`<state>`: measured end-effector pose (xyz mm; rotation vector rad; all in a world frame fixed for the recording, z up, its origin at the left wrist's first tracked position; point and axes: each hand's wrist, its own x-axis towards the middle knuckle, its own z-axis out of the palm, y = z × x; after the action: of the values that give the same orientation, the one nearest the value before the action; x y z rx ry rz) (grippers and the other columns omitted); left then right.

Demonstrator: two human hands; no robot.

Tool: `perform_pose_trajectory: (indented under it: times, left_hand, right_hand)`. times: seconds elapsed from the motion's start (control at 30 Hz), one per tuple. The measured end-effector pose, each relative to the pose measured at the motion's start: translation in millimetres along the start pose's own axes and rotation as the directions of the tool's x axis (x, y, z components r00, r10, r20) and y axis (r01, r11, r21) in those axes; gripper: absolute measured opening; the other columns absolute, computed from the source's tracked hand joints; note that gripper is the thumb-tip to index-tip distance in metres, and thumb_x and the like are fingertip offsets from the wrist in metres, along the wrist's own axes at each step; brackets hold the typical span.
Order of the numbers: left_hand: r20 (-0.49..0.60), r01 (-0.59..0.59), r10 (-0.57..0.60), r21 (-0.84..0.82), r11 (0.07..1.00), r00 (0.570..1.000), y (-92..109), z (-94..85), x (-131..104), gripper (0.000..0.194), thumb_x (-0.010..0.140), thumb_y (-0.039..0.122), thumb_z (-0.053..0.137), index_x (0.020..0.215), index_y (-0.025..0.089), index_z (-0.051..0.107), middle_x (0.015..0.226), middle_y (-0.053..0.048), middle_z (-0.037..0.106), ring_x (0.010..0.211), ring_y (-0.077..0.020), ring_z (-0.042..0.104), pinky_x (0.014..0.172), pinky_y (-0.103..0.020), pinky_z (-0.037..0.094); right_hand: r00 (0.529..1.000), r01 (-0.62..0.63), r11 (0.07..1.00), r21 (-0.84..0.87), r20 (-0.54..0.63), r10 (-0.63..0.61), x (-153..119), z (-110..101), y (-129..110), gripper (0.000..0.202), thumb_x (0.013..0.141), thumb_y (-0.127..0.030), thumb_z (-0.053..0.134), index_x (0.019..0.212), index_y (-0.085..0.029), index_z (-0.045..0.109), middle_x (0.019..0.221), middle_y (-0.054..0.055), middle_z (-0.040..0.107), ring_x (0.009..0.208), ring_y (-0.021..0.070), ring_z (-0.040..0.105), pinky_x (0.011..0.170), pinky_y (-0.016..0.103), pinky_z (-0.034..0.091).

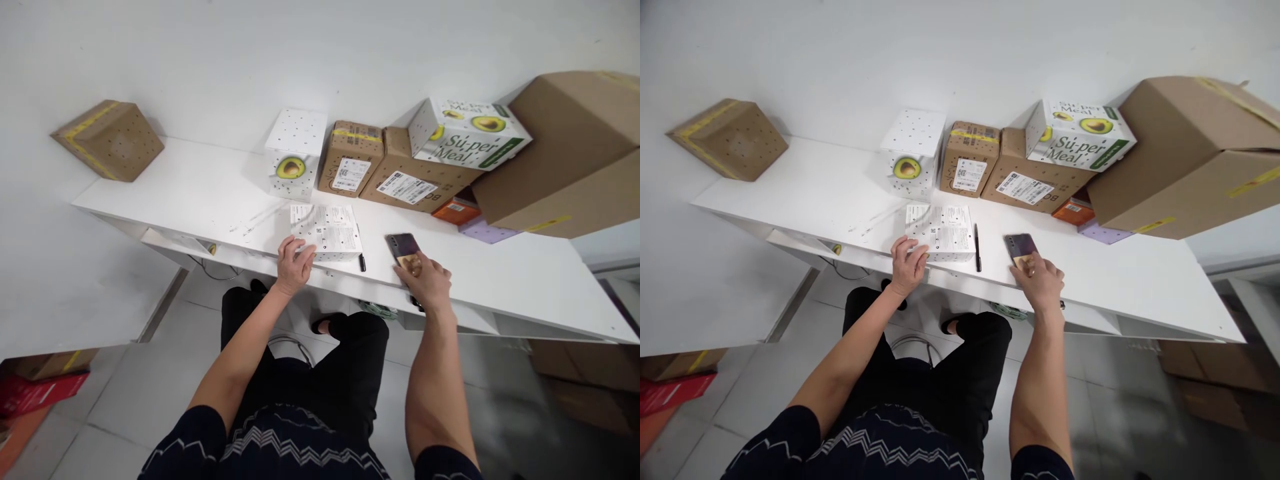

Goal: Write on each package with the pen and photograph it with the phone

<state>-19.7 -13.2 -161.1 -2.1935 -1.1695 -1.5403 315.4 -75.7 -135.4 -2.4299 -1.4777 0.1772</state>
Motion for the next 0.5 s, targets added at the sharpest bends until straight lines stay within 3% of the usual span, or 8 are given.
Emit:
perform_pose_trajectory:
  times: [0.2,0.3,0.33,0.4,0.5]
  left_hand:
    - [0.042,0.016,-0.017,0.022,1.000,0.999,-1,-1.7,1,0.024,0.099,0.030,0.050,0.109,0.023,0.070,0.110,-0.011,0.057,0.121,-0.0265,0.052,0.105,-0.047,0.049]
    - [0.024,0.010,-0.010,0.005,1.000,1.000,-1,-1.3,1,0.022,0.098,0.028,0.051,0.109,0.022,0.070,0.110,-0.011,0.057,0.122,-0.0264,0.051,0.105,-0.046,0.048]
    - [0.016,0.006,-0.006,-0.007,1.000,1.000,-1,-0.9,0,0.022,0.098,0.028,0.052,0.109,0.022,0.070,0.110,-0.011,0.057,0.122,-0.0265,0.050,0.106,-0.046,0.048]
    - [0.005,0.008,-0.007,-0.029,1.000,1.000,-1,0.2,-1,0.022,0.098,0.028,0.051,0.110,0.023,0.069,0.110,-0.012,0.057,0.123,-0.0267,0.050,0.107,-0.047,0.047]
    - [0.019,0.033,-0.032,-0.019,0.999,0.999,-2,2.1,-3,0.024,0.100,0.031,0.048,0.109,0.023,0.069,0.110,-0.012,0.057,0.121,-0.0264,0.051,0.106,-0.048,0.047]
  right_hand:
    - [0.994,-0.107,0.993,0.055,0.006,0.107,-18,-14,-20,0.086,0.074,-0.058,0.066,0.147,-0.015,0.049,0.130,0.024,0.062,0.121,0.0441,0.053,0.096,0.058,0.044]
    - [0.980,-0.179,0.927,0.329,-0.023,0.197,-36,-16,-21,0.086,0.067,-0.056,0.073,0.140,-0.014,0.055,0.119,0.020,0.068,0.115,0.0386,0.060,0.099,0.055,0.045]
    - [0.972,-0.203,0.855,0.478,-0.011,0.237,-43,-17,-22,0.085,0.065,-0.056,0.075,0.137,-0.015,0.057,0.114,0.017,0.070,0.109,0.0352,0.064,0.097,0.052,0.048]
    - [0.959,-0.221,0.610,0.761,0.057,0.276,-58,-18,-27,0.076,0.064,-0.057,0.076,0.129,-0.019,0.061,0.104,0.011,0.072,0.095,0.0281,0.068,0.086,0.045,0.055]
    - [0.973,-0.209,0.169,0.963,0.189,0.131,-83,-23,-53,0.057,0.071,-0.058,0.070,0.115,-0.023,0.065,0.106,0.009,0.073,0.088,0.0237,0.071,0.073,0.039,0.058]
